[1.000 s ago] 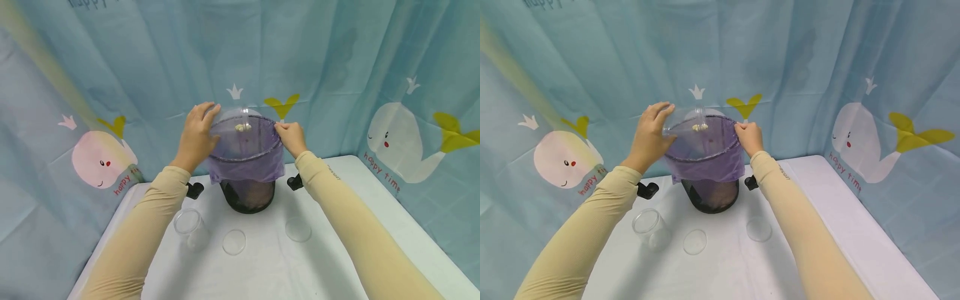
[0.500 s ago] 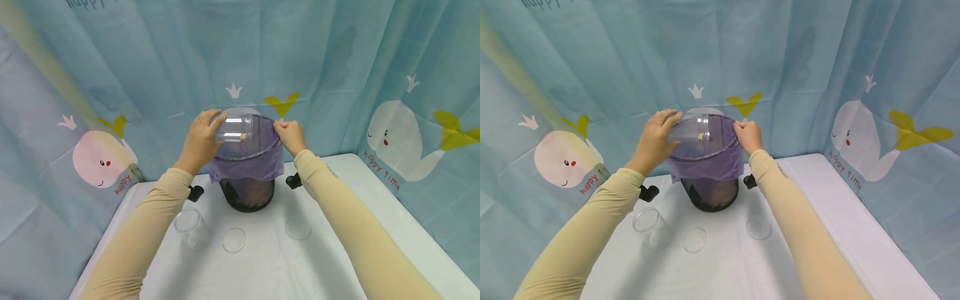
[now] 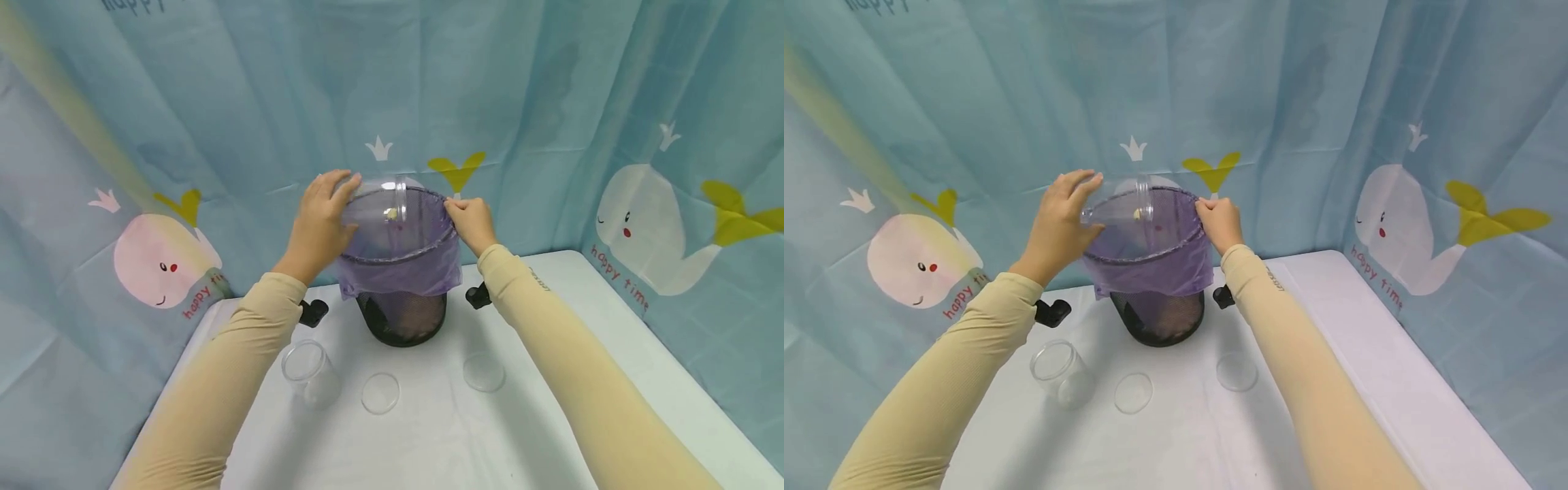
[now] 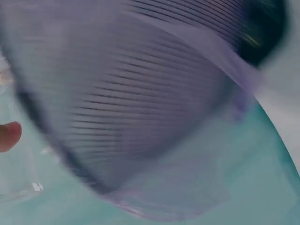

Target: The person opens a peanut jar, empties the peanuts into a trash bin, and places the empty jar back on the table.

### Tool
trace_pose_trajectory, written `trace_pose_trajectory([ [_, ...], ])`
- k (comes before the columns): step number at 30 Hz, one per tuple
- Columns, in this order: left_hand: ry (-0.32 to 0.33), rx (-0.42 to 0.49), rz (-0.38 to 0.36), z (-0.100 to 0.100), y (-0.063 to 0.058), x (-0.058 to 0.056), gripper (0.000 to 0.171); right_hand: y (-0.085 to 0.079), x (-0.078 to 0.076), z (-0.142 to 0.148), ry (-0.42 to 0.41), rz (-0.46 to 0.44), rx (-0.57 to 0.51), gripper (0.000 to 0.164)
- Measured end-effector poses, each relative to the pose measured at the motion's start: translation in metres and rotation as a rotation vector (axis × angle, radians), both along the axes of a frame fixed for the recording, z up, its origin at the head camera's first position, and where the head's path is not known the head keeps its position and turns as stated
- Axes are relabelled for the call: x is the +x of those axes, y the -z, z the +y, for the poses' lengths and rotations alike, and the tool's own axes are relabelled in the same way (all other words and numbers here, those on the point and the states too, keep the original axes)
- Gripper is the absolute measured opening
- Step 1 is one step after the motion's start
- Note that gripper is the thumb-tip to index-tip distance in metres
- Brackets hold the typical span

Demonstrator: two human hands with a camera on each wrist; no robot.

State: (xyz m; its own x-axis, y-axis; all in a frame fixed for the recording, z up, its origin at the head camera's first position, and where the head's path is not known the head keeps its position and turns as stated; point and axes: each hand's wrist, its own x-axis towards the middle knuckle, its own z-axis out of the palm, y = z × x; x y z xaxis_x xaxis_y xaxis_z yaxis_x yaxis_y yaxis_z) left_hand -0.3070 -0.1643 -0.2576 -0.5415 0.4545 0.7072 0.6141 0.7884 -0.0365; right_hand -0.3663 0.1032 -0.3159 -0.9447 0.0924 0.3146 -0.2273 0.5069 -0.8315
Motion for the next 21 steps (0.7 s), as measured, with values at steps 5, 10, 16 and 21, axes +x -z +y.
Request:
trace_pose_trajectory([
  [5, -0.017, -0.068, 0.03, 0.0025, 0.0009, -0.0053, 0.066, 0.0002, 0.0004, 0.003, 0.013, 0.01, -0.006, 0.039],
  [10, -0.001, -0.126, 0.035, -0.0002, 0.0038, -0.0067, 0.064, 0.002, 0.0019, 0.0039, 0.001, -0.019, -0.003, 0.036],
  [16, 0.028, -0.066, 0.11, 0.0007, 0.0005, -0.0063, 0.064, 0.001, 0.0024, 0.0018, 0.005, -0.011, 0.021, 0.033],
  [21, 0.033, -0.165, 0.05, 0.0005, 0.0028, -0.005, 0.06, -0.0004, 0.0045, -0.0009, -0.002, -0.01, 0.032, 0.033],
])
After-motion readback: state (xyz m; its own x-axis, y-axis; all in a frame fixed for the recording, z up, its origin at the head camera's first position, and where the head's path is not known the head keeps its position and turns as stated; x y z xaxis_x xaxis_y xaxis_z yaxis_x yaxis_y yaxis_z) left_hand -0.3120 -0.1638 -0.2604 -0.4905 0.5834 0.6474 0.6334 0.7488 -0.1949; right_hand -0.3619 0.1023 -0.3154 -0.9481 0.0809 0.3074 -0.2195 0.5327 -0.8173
